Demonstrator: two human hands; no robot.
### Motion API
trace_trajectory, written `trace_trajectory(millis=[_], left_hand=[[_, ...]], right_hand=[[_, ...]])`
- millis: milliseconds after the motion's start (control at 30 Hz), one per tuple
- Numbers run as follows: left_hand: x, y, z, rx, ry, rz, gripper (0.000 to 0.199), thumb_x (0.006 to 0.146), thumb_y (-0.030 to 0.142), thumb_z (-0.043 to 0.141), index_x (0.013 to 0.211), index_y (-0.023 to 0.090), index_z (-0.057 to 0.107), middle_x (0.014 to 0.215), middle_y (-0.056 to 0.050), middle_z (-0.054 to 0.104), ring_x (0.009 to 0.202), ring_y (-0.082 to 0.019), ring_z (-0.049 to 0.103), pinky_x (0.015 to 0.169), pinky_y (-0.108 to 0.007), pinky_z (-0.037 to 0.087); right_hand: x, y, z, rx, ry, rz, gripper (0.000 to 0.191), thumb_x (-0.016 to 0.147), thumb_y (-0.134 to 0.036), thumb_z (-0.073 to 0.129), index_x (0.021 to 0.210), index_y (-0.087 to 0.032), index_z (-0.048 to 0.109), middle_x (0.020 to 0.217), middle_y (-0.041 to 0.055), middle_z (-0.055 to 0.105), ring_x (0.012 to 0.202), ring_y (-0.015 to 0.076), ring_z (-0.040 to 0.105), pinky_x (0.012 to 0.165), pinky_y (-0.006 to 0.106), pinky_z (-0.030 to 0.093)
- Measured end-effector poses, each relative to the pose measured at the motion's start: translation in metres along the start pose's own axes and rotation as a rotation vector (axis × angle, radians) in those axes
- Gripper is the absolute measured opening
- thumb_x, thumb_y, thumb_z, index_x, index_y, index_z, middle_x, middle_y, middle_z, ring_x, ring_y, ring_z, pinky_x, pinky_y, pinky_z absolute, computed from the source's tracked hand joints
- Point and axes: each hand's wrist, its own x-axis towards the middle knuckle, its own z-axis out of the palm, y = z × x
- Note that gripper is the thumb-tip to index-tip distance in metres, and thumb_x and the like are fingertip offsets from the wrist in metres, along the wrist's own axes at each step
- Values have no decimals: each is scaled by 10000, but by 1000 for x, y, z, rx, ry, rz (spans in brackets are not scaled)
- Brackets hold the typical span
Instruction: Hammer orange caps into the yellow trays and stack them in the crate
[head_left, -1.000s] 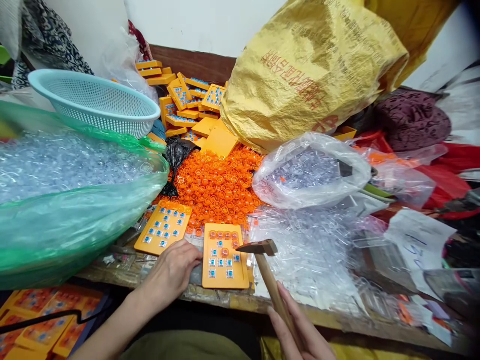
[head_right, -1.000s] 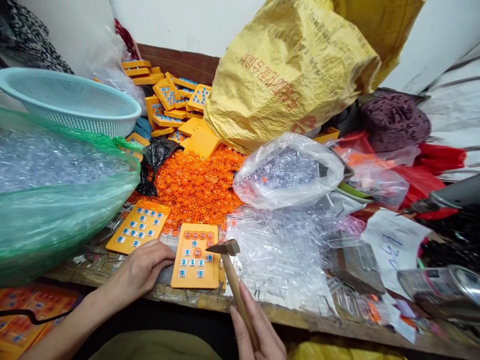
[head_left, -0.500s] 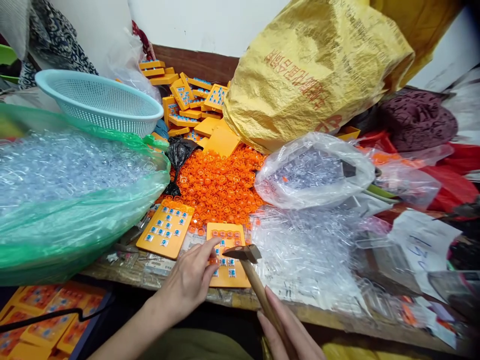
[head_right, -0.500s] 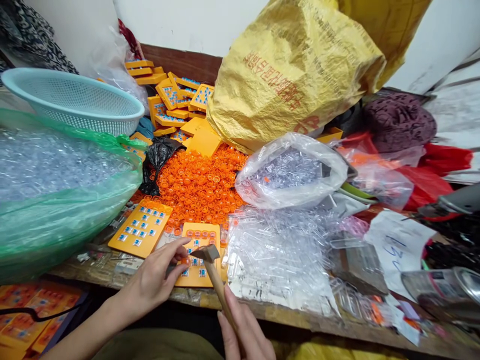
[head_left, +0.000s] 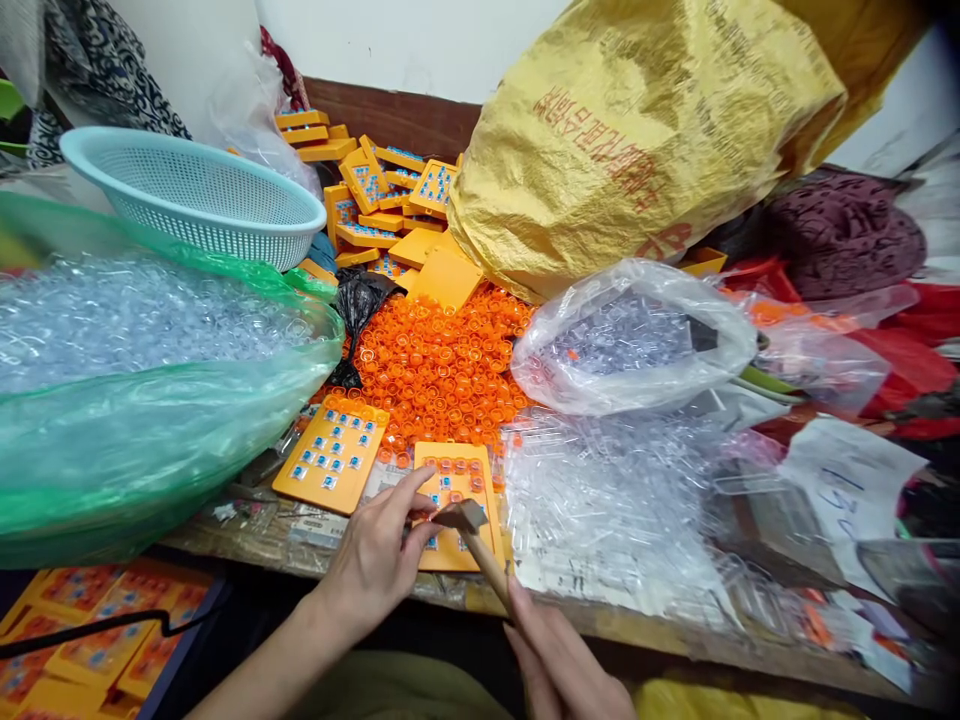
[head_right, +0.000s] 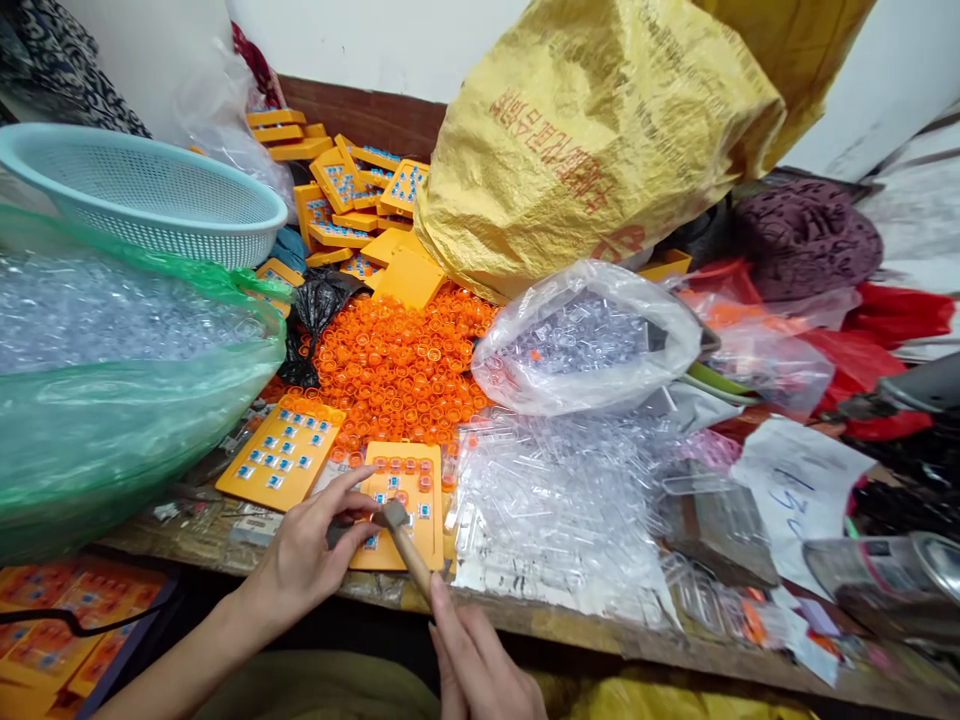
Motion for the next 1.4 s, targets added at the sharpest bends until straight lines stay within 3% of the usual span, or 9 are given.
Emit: trace_trajectory(millis=[167,300,367,500,933,1133,1200,1300,1400], left_hand=[[-2,-3,2,-73,20,-72,468,828,135,565,1266,232,431,893,-27,712,814,-159,681,772,-295,560],[-4,-2,2,-59,8,-53,459,856,156,538,1289,235,411,919,-36,696,821,-159,672,780,-310,561],[-4,-3,2,-47,10,-33,458,863,151,525,1296,238,403,931,-39,691,831,-160,669,785,-313,559],[-4,-4,2,-28,27,-28,475,840,132,549,1285,232,419,943,-43,700,852,-169,673,796,-318,560],[-3,-3,1,-69,40,-37,488,838,100,532,1299,226,432,933,-42,720,854,-159,687,796,-294,564],[-3,-3,2,-123,34,-87,474,817,87,521,1266,228,469,883,-27,732,803,-156,697,762,-291,570],[-2,-3,-2,-198,16,-151,473,795,93,548,1248,211,486,862,-25,735,773,-152,701,738,-278,577],[11,1,-11,-228,-28,-207,405,761,114,605,1160,174,568,844,-37,733,695,-147,690,662,-257,580],[41,9,-10,-1,-56,-96,187,817,159,575,978,150,670,866,-72,732,750,-174,680,734,-310,565]], right_hand=[[10,0,-13,42,-185,-19,534,884,-108,504,1405,-205,431,934,54,703,725,72,702,698,99,519],[16,-4,-18,29,-35,7,599,850,-71,542,1400,-280,434,1091,47,697,915,128,702,808,163,527],[16,-5,-19,22,-55,13,602,857,-72,530,1407,-290,420,1053,49,704,876,124,705,761,155,538],[14,-1,-19,20,-271,-28,633,878,-80,496,1461,-246,313,931,58,709,720,88,700,666,114,531],[21,-3,-20,-25,-228,-50,649,882,-88,505,1474,-236,284,1034,80,691,842,102,709,797,154,520],[14,0,-19,-18,-294,-62,665,869,-59,475,1474,-252,279,851,37,693,708,89,701,618,100,525],[8,0,-14,41,-217,5,596,871,-86,491,1428,-272,387,882,28,706,725,85,708,656,96,528],[-1,2,-6,137,38,215,406,868,-173,555,1260,-270,601,1057,30,720,895,125,710,828,151,523],[-4,7,-5,173,219,455,342,812,-259,652,1152,-224,680,1141,41,696,1001,200,684,905,235,515]])
